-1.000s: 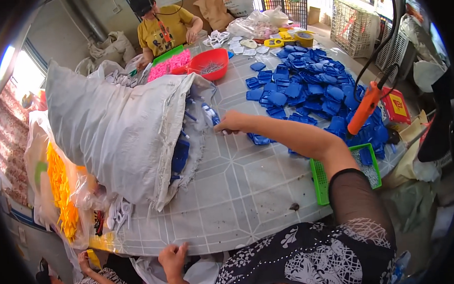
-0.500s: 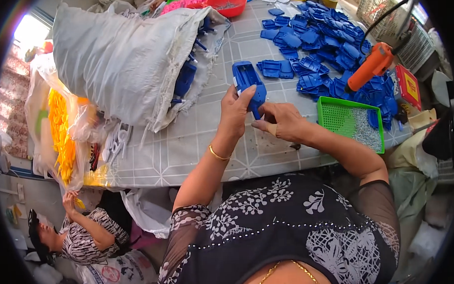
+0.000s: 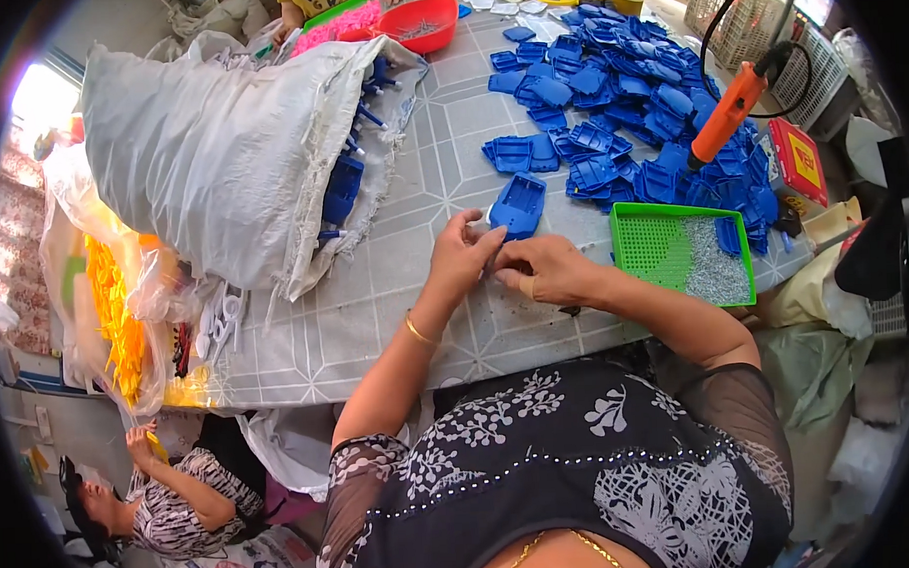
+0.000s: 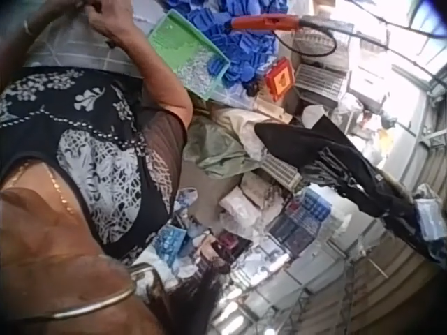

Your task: Assembling blue plastic components and securing them with screws using an electric screwdriver.

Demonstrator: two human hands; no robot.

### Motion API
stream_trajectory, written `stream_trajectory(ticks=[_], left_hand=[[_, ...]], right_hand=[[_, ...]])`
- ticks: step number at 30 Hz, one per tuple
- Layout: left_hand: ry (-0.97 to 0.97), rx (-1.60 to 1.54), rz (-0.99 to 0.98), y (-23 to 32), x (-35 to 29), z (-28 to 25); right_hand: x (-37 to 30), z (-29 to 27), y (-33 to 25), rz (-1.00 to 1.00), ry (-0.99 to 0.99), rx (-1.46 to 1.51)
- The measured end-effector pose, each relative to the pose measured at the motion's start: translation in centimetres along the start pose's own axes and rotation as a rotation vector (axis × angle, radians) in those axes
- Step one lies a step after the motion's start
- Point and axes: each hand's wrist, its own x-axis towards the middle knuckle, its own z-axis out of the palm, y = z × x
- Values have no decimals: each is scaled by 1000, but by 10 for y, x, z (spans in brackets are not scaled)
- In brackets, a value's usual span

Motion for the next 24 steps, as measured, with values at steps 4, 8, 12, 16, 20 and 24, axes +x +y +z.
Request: stream_trajectory(ticks=[4, 8, 12, 16, 20, 24], left_hand=[[209, 577, 335, 16, -1, 7], [193, 833, 569, 17, 7, 15], [154, 888, 657, 14, 9, 29], [-94, 806, 696, 31, 3, 16], [-109, 750, 721, 28, -10, -3], [-130, 743, 640, 30, -9, 1]], right_hand=[[9, -31, 12, 7, 26, -163], [60, -83, 61, 60, 457, -220], [124, -117, 122, 167, 561, -573], [163, -131, 153, 358, 368, -676], [180, -133, 141, 445, 251, -685], [187, -145, 151, 430, 247, -617]])
